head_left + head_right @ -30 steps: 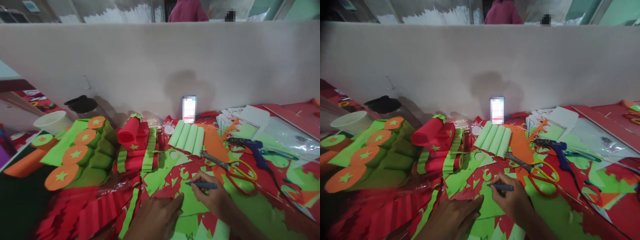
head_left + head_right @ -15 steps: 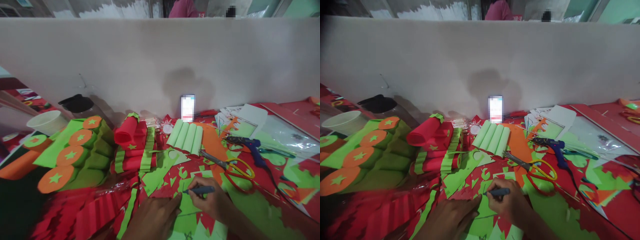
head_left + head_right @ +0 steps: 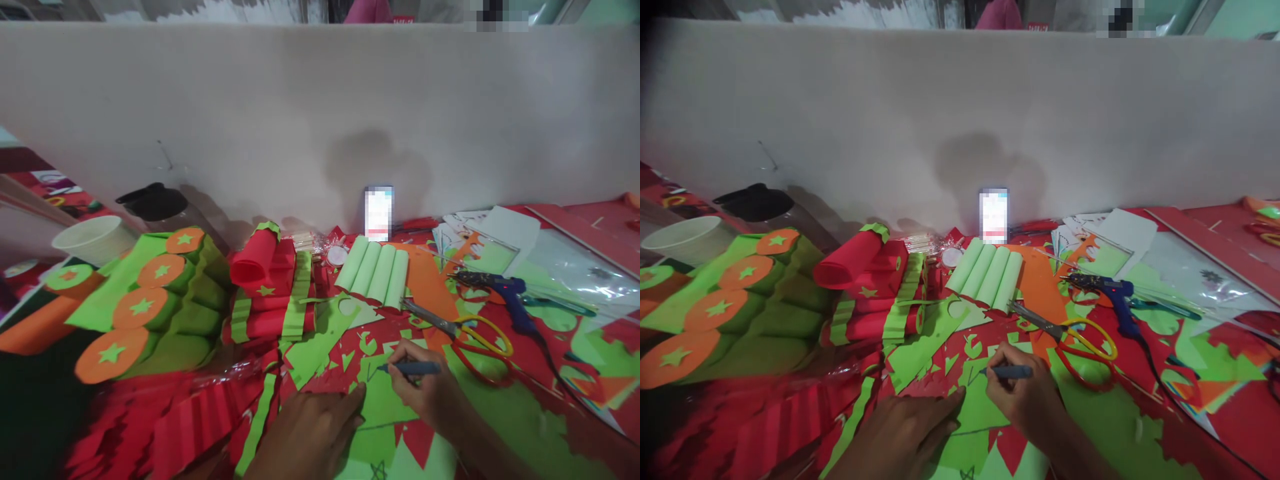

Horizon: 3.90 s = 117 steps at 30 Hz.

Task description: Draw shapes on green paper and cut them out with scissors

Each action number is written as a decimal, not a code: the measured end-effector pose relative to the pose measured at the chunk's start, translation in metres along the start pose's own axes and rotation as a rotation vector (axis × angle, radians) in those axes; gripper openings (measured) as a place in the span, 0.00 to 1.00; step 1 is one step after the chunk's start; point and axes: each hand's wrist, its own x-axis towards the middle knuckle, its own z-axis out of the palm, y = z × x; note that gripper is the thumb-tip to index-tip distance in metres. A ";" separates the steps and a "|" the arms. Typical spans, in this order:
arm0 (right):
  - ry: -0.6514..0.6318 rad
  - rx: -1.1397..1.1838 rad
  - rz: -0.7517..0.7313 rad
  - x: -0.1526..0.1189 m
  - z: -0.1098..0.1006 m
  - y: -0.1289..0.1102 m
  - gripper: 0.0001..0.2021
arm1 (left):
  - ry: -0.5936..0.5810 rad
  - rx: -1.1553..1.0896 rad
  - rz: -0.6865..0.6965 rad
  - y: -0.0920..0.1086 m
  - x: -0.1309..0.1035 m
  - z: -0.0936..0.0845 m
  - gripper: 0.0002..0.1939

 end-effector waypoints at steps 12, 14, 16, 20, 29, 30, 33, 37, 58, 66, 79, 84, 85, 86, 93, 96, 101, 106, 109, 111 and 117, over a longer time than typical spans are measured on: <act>-0.053 -0.079 -0.041 0.003 0.006 0.007 0.09 | -0.004 0.062 -0.017 -0.002 -0.003 0.009 0.17; -0.048 -0.083 -0.050 0.003 0.006 0.007 0.09 | 0.002 0.059 -0.019 -0.001 -0.003 0.008 0.17; -0.046 -0.082 -0.051 0.003 0.006 0.007 0.09 | 0.010 0.052 -0.017 -0.001 -0.003 0.006 0.17; -0.048 -0.074 -0.044 0.002 0.004 0.007 0.05 | 0.021 0.026 -0.013 0.000 -0.002 0.003 0.17; -0.017 -0.009 -0.017 0.001 0.002 0.009 0.03 | -0.007 0.050 -0.047 0.002 -0.002 0.004 0.18; -0.006 0.006 -0.014 0.001 0.001 0.006 0.04 | -0.009 0.053 -0.050 0.002 -0.002 0.004 0.18; -0.001 0.030 -0.005 0.001 -0.002 -0.005 0.05 | -0.031 0.052 -0.054 0.003 -0.001 0.002 0.18; -0.007 0.052 0.004 0.001 -0.002 -0.007 0.06 | -0.032 0.059 -0.049 0.002 -0.001 0.004 0.17; 0.012 0.151 -0.026 0.000 0.001 0.007 0.06 | 0.022 0.008 -0.089 0.011 -0.006 -0.009 0.19; 0.045 0.455 -0.059 0.004 0.000 0.013 0.13 | 0.313 -0.315 -0.125 0.002 -0.002 0.001 0.24; 0.044 0.620 -0.124 0.015 0.004 0.028 0.19 | 0.354 -0.175 -0.148 0.017 0.001 -0.005 0.15; 0.003 0.593 -0.158 0.014 0.001 0.028 0.17 | 0.279 -0.066 -0.141 0.015 0.000 -0.009 0.17; -0.006 0.592 -0.166 0.013 0.001 0.028 0.16 | 0.259 -0.055 -0.133 0.016 -0.001 -0.010 0.19; -0.009 0.588 -0.175 0.012 0.001 0.027 0.16 | 0.234 -0.042 -0.132 0.017 -0.003 -0.010 0.20; 0.009 0.486 -0.202 0.011 0.001 0.023 0.14 | 0.169 0.025 -0.138 0.019 -0.005 -0.003 0.22; 0.011 0.468 -0.215 0.010 0.002 0.022 0.14 | 0.172 0.027 -0.140 0.016 -0.002 0.002 0.22; 0.068 0.446 -0.202 0.010 0.001 0.022 0.13 | 0.175 0.049 -0.161 0.016 0.000 0.002 0.21; 0.058 0.419 -0.220 0.008 0.003 0.023 0.12 | 0.154 0.087 -0.189 0.020 -0.001 0.001 0.21; 0.053 0.390 -0.248 0.008 0.004 0.023 0.11 | 0.154 0.117 -0.192 0.021 0.000 0.004 0.20; 0.043 0.386 -0.262 0.007 0.004 0.021 0.11 | 0.158 0.120 -0.197 0.022 0.001 0.005 0.19; 0.015 0.377 -0.301 0.004 0.003 0.017 0.11 | 0.167 0.052 -0.144 0.024 -0.001 0.001 0.18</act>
